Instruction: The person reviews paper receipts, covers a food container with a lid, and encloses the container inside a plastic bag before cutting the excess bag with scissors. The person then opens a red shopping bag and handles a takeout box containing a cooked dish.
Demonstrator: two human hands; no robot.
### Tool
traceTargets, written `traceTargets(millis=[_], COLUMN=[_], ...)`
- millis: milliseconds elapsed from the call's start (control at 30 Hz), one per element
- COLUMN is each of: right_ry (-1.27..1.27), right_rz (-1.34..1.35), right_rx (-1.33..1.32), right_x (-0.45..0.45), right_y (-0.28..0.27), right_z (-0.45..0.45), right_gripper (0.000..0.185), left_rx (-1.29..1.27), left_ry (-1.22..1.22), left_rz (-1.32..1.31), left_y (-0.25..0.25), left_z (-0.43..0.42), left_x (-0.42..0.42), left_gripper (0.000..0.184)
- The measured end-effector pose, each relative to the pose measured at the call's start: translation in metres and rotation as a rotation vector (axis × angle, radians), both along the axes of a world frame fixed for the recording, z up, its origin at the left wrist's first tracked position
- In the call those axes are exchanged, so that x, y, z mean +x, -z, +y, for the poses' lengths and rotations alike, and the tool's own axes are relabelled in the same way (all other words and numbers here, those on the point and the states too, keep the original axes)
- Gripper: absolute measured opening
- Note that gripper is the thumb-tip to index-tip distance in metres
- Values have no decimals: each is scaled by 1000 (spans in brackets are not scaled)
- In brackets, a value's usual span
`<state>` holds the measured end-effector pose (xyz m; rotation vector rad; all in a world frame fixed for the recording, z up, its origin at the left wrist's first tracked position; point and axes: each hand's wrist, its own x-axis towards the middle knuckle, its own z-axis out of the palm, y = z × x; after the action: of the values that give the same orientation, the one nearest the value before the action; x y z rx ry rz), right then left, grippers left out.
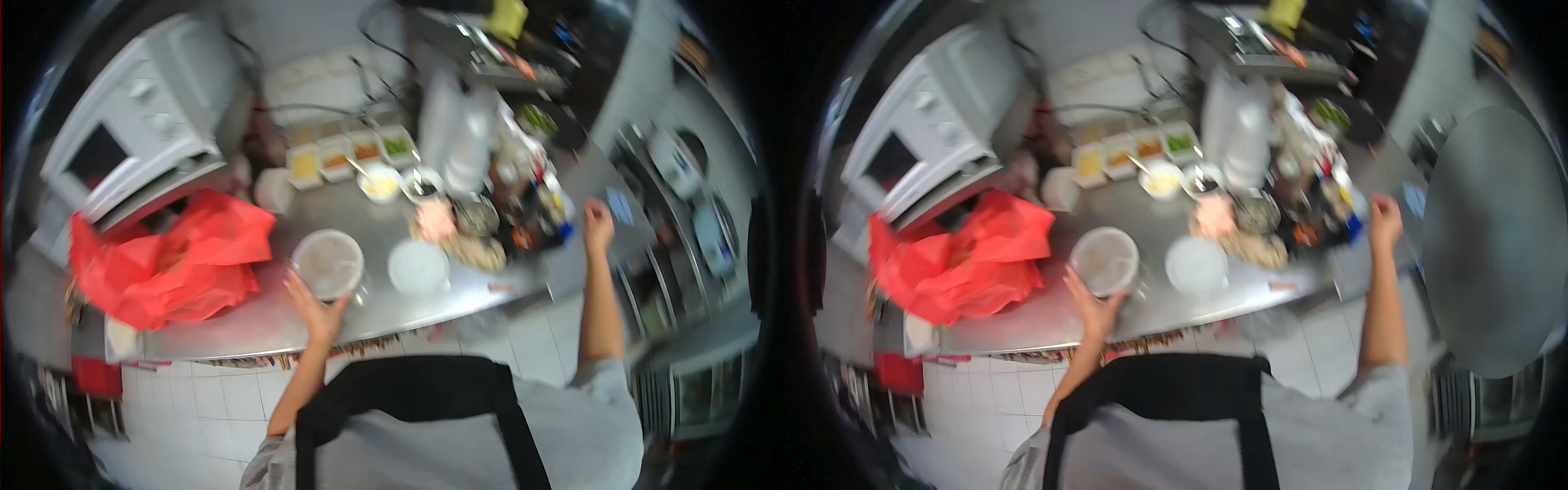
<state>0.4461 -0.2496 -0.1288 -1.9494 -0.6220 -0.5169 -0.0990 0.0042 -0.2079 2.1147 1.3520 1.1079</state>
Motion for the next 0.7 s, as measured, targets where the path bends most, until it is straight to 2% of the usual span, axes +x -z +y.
traceTargets(millis=[67, 167, 200, 300, 333, 400, 433, 467, 500, 567, 600, 633, 667, 700], right_ry=[-64, -147, -160, -378, -376, -450, -479, -614, -734, -802, -817, -725, -766, -665], right_rz=[94, 76, 119, 523, 663, 766, 825, 838, 857, 847, 893, 869, 871, 766], right_rx=[-272, -588, -608, -419, -414, -451, -470, -396, -320, -472, -355, -280, -251, -254], right_x=[70, 143, 158, 204, 178, 138, 136, 157, 178, 195, 199, 190, 176, 157], right_y=[41, 97, 109, 143, 113, 69, 61, 83, 110, 113, 119, 110, 85, 64], right_z=[-6, -10, -8, 4, 3, 8, 5, 14, 14, 18, 17, 12, 2, -9], right_gripper=[24, 39, 38, 32, 27, 25, 24, 22, 19, 19, 27, 37, 51, 57], left_rx=[8, -73, -61, 208, 239, 291, 260, 222, -18, -580, -747, -943, -1035, -1164], left_ry=[-70, -271, -323, -378, -311, -160, 38, 243, 499, 1016, 1199, 1316, 1453, 1485], left_rz=[-33, 24, 15, -28, -62, -116, -138, -160, -237, -374, -356, -304, -253, -203], left_y=[1, -21, -28, -29, -31, -40, -50, -64, -77, -85, -81, -77, -62, -53], left_z=[-5, -34, -47, -82, -94, -124, -139, -154, -170, -194, -202, -211, -216, -225], left_x=[14, 35, 42, 68, 81, 114, 133, 156, 181, 232, 259, 285, 312, 338], left_gripper=[127, 128, 126, 114, 107, 93, 81, 68, 60, 45, 44, 43, 43, 42])
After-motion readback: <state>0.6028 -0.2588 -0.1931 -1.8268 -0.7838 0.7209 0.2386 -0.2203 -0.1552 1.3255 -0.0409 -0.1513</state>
